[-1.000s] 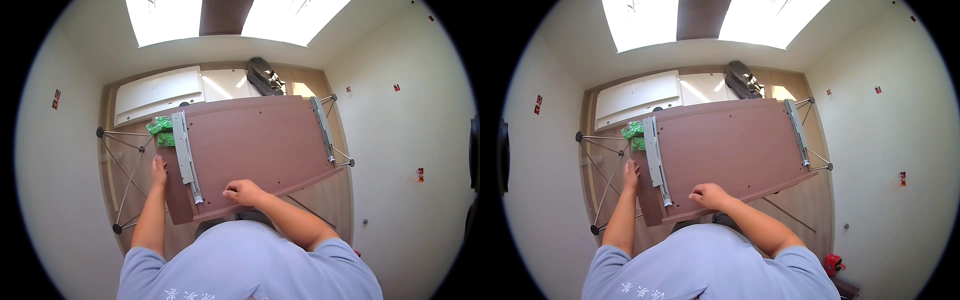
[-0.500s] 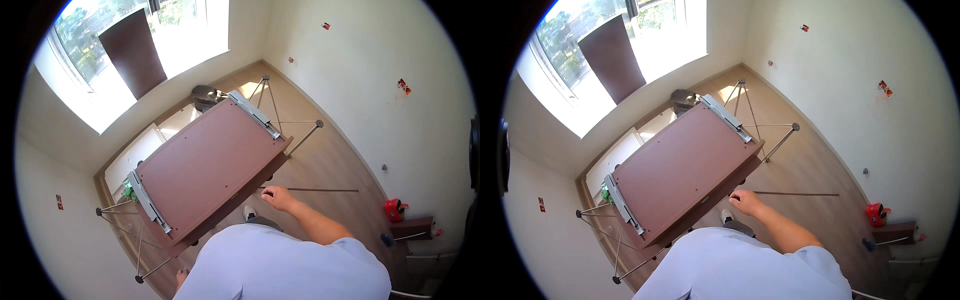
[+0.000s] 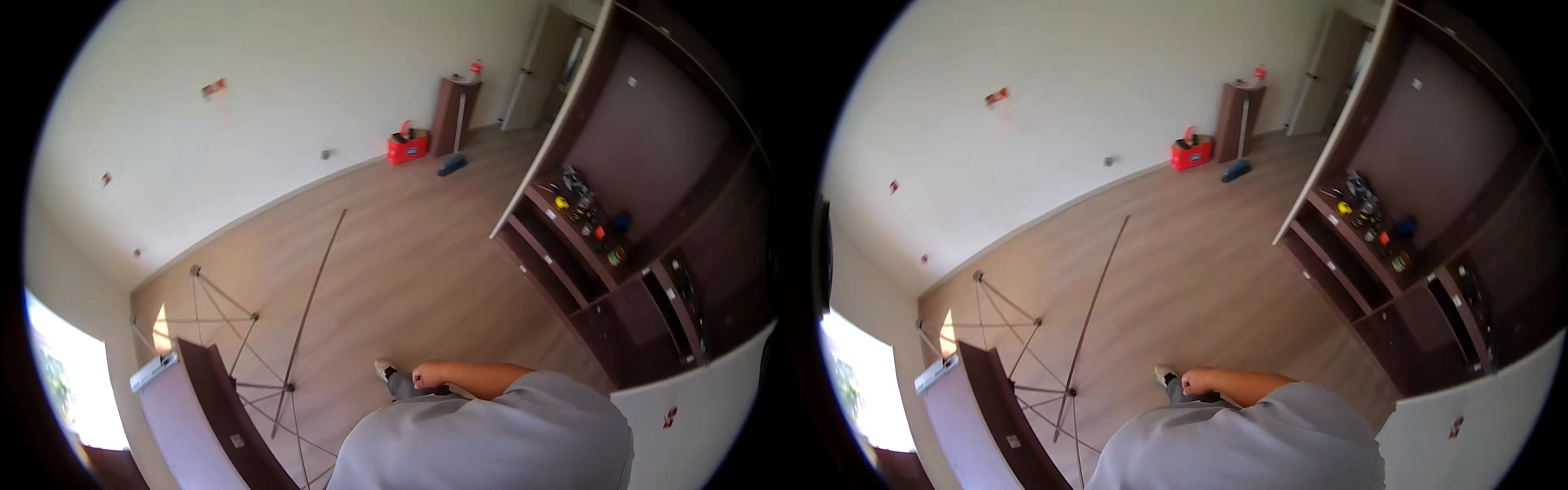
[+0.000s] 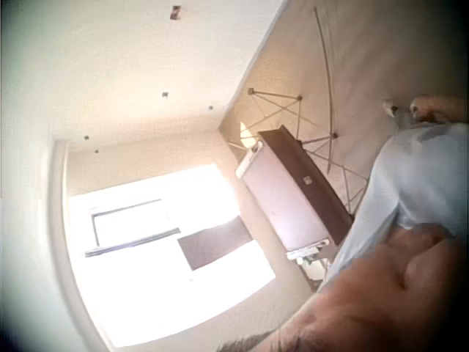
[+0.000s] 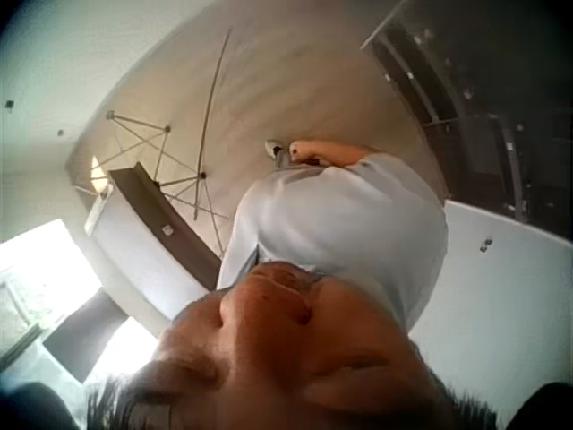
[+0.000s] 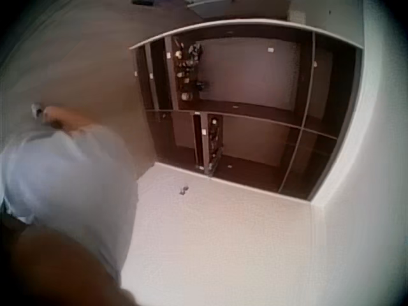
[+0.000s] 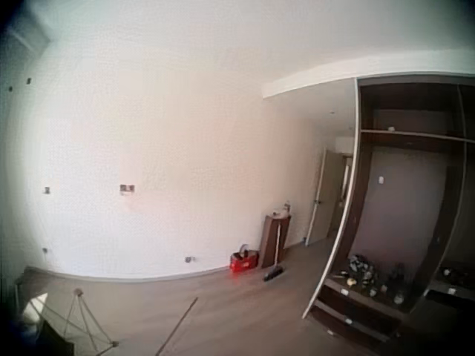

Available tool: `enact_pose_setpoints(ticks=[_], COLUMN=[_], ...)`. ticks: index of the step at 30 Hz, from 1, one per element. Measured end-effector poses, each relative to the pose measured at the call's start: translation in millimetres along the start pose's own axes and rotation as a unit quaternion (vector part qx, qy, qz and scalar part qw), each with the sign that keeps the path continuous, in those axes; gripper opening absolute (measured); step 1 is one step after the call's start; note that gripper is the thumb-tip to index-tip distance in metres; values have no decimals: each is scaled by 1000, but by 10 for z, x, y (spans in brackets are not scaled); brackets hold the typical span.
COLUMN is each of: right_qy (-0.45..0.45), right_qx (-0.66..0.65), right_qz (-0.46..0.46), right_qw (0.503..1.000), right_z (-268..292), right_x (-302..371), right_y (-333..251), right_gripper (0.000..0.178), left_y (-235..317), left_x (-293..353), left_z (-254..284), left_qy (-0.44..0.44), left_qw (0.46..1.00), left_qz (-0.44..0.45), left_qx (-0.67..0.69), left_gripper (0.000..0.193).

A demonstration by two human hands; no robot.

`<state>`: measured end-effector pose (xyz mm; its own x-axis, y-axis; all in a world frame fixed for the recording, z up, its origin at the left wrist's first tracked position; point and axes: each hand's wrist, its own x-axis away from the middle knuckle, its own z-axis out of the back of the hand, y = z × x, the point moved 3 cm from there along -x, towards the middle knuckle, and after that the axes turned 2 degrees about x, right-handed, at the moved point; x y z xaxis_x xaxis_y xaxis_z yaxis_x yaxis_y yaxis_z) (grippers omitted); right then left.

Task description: The person installs metal drawer slides onto a wooden board using an electric drill and screws.

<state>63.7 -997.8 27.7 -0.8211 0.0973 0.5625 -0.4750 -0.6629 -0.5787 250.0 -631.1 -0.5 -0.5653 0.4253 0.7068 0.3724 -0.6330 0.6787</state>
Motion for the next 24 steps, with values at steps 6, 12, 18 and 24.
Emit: enact_pose_setpoints(ticks=[6, 12, 18, 24], right_qy=[220, 205, 407, 473], right_qx=[-118, -139, -414, -547], right_qz=[-350, -364, -438, -455], right_qw=[903, 898, 687, 519], right_z=[79, -285, 207, 98], right_x=[2417, 4814, 6441, 7342], right_y=[3774, 6464, 7790, 8749], right_gripper=[31, 35, 27, 23], left_y=[1659, 2784, 3694, 4604], left_x=[-410, -651, -767, -968], left_z=[-2797, -5830, -8120, -10591], left_qy=[-114, -188, -203, -318], left_qw=[977, 934, 902, 683], left_qz=[-52, -75, -101, -296], left_qx=[-173, -293, -368, -588], left_gripper=[26, 27, 29, 28])
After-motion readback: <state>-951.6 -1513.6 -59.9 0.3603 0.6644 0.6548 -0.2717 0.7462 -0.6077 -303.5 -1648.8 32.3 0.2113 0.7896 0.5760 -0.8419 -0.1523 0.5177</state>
